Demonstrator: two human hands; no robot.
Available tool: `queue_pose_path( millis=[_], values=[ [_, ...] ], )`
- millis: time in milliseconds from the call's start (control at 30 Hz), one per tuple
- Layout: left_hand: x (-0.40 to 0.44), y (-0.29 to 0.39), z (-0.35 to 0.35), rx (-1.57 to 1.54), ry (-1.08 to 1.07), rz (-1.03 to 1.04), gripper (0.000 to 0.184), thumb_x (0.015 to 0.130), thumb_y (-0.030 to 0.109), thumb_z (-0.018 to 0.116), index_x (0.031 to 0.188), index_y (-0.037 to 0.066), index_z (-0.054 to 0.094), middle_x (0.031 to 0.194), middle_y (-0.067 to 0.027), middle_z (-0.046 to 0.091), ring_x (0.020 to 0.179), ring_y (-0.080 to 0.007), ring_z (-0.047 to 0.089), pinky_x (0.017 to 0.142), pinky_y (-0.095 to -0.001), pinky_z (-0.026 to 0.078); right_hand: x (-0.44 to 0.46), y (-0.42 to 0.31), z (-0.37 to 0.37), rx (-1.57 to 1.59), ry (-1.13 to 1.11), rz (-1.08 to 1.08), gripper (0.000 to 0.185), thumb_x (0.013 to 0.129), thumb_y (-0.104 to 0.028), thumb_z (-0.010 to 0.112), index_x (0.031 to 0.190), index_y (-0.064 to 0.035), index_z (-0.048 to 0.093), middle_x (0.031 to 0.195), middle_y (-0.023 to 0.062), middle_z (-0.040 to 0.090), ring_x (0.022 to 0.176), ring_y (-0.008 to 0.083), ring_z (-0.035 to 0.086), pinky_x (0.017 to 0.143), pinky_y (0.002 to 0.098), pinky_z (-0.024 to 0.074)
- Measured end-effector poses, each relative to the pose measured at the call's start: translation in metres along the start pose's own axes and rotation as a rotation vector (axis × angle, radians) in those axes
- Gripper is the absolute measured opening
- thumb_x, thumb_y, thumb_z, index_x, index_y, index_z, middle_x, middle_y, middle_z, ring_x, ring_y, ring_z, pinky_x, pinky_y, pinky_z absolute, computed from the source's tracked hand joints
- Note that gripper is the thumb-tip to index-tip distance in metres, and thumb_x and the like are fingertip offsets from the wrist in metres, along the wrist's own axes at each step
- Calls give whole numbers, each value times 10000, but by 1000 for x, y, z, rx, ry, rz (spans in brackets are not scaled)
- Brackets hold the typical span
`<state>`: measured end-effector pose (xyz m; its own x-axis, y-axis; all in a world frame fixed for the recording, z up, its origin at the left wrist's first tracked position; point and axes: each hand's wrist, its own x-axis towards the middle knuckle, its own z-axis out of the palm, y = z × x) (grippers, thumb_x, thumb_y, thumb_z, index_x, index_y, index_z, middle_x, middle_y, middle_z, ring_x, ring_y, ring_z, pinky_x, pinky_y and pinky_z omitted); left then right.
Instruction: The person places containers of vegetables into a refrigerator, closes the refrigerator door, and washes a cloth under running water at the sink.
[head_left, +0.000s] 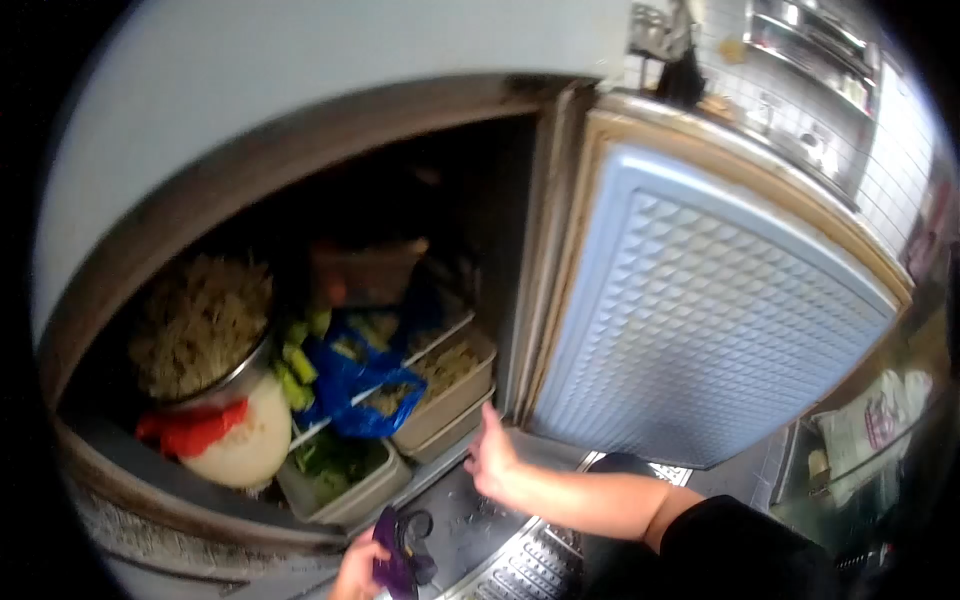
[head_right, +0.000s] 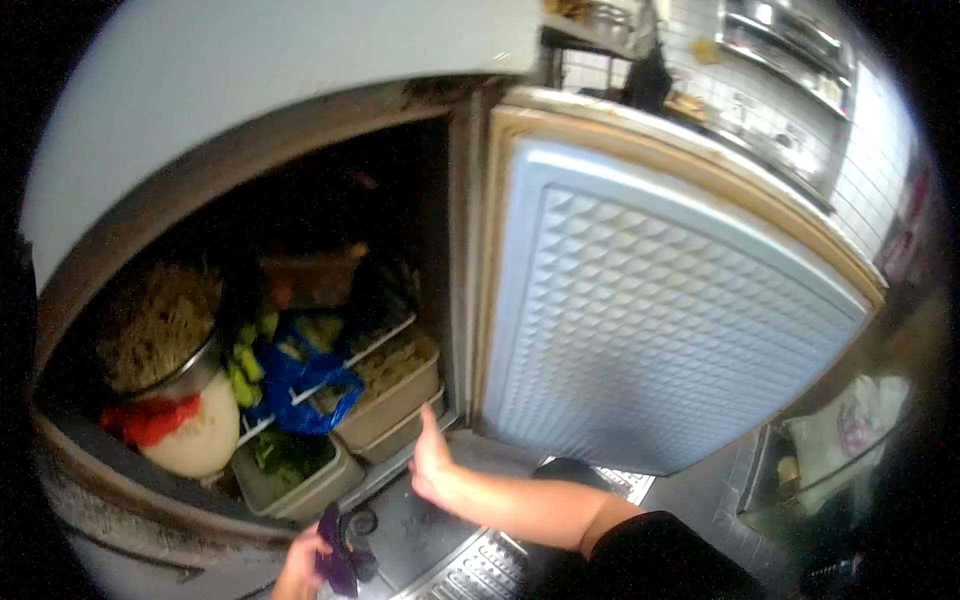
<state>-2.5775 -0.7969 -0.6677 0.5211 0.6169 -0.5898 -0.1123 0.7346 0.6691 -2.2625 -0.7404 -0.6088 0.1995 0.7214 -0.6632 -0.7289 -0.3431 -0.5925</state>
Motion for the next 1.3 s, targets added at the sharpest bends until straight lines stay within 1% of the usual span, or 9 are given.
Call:
queue_pose_path(
  millis=[300, 533, 633, 667, 767, 867, 1033, 1167, 1300],
  values=[
    [-64, -85, 80, -402, 247, -153, 503, 944, 361, 587, 1343, 58, 624, 1219, -225, 690, 1091, -357, 653, 1014, -523, 495, -34, -19, -37, 91, -50, 2, 964, 989, -676, 445, 1652, -105, 39, 1724, 169, -5, 1588, 326, 54, 1239, 612, 74],
    [-29, -69, 121, -374, 188, -246, 538, 876, 289, 580, 1355, 44, 602, 1219, -203, 682, 1103, -340, 650, 1006, -494, 503, -42, -16, -29, 47, -106, -158, 960, 996, -678, 443, 1650, -86, 63, 1722, 165, 49, 1587, 297, 76, 1242, 593, 105],
    [-10, -54, 145, -341, 140, -282, 558, 847, 257, 576, 1361, 38, 593, 1219, -193, 679, 1108, -332, 648, 1003, -482, 506, -40, -16, -28, -119, -24, -174, 877, 1045, -611, 378, 1630, -12, 117, 1718, 160, 96, 1586, 296, 83, 1274, 439, 111],
    [-5, -48, 154, -331, 128, -299, 566, 838, 247, 575, 1362, 36, 590, 1219, -190, 678, 1110, -330, 648, 1001, -478, 507, -41, -20, -26, -230, 20, -206, 884, 1049, -609, 357, 1612, 37, 139, 1705, 198, 127, 1584, 297, 96, 1277, 389, 109],
    [4, -35, 174, -285, 100, -348, 589, 809, 216, 572, 1367, 30, 580, 1219, -180, 675, 1115, -322, 646, 998, -465, 511, -44, -4, -23, -410, 38, -215, 915, 1043, -648, 307, 1610, 44, 118, 1683, 256, 147, 1581, 342, 93, 1281, 421, 104],
    [8, -26, 190, -266, 68, -384, 614, 780, 185, 569, 1373, 24, 571, 1219, -171, 671, 1120, -315, 645, 995, -453, 514, -69, -14, -11, -458, -46, -256, 875, 1056, -597, 356, 1613, 35, 123, 1681, 259, 140, 1575, 374, 105, 1276, 430, 137],
    [7, -1, 202, -242, -26, -379, 660, 732, 133, 564, 1381, 14, 555, 1219, -155, 666, 1129, -302, 642, 989, -433, 519, -99, -31, -53, -825, -206, -772, 804, 1036, -347, 569, 1637, -39, 134, 1682, 248, 136, 1563, 396, 147, 1248, 471, 221],
    [5, 35, 211, -147, -4, -460, 709, 731, 157, 543, 1412, -35, 506, 1254, -164, 657, 1151, -345, 635, 1013, -447, 506, -145, -50, -104, -1022, -319, -788, 882, 981, -358, 635, 1633, -29, 141, 1681, 245, 140, 1558, 405, 158, 1252, 484, 207],
    [-39, 74, 237, -184, -54, -363, 727, 720, 186, 549, 1400, -66, 501, 1230, -203, 661, 1123, -373, 645, 988, -474, 523, -236, -137, -111, -834, -580, -1004, 870, 963, -293, 678, 1624, -31, 177, 1676, 262, 128, 1544, 447, 179, 1230, 537, 243]
  ],
)
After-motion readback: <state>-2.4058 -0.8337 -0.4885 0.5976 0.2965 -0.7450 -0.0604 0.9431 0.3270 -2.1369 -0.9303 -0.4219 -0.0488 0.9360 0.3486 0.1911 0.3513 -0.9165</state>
